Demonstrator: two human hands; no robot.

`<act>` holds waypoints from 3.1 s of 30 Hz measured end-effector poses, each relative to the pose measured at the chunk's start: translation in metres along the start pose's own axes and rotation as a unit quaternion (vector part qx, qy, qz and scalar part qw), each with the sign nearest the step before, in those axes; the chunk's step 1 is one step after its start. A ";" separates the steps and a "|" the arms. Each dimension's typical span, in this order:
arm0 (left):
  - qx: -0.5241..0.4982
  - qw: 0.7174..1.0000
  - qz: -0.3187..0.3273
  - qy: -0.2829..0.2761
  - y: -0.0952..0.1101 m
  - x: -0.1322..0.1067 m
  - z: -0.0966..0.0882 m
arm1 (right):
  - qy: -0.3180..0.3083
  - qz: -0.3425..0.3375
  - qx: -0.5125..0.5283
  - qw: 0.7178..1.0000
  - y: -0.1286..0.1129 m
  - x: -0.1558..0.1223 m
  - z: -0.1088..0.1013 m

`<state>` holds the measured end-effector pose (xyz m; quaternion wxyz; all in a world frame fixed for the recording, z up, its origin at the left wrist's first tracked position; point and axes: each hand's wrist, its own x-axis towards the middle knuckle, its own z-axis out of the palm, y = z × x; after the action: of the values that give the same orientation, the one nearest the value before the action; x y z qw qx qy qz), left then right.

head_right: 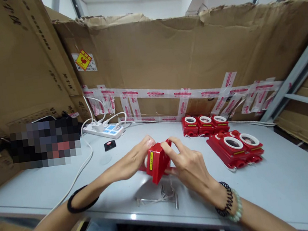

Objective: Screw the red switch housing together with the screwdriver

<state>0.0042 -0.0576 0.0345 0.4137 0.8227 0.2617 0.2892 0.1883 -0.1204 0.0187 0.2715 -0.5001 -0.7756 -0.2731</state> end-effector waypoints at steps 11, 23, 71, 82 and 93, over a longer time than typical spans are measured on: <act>0.127 0.932 0.318 0.121 -0.027 0.009 0.012 | -0.069 0.133 0.221 0.964 0.000 0.008 -0.008; -0.061 0.997 -0.011 0.048 -0.006 0.004 0.007 | 0.058 -0.032 -0.102 0.993 0.002 0.001 0.002; 0.328 0.933 -0.120 0.083 -0.045 -0.026 -0.109 | 0.066 0.068 -0.010 0.995 0.017 0.005 0.000; 0.457 0.837 -0.301 -0.005 -0.105 -0.052 -0.142 | 0.034 0.084 0.048 0.995 0.014 0.004 0.001; 0.196 0.960 0.189 -0.069 0.019 -0.004 -0.033 | 0.022 0.095 0.257 0.962 0.013 0.011 -0.009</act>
<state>-0.0182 -0.0527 0.0659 0.1996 0.9401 0.1239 0.2471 0.1972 -0.1152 0.0345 0.4326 -0.4791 -0.7622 -0.0486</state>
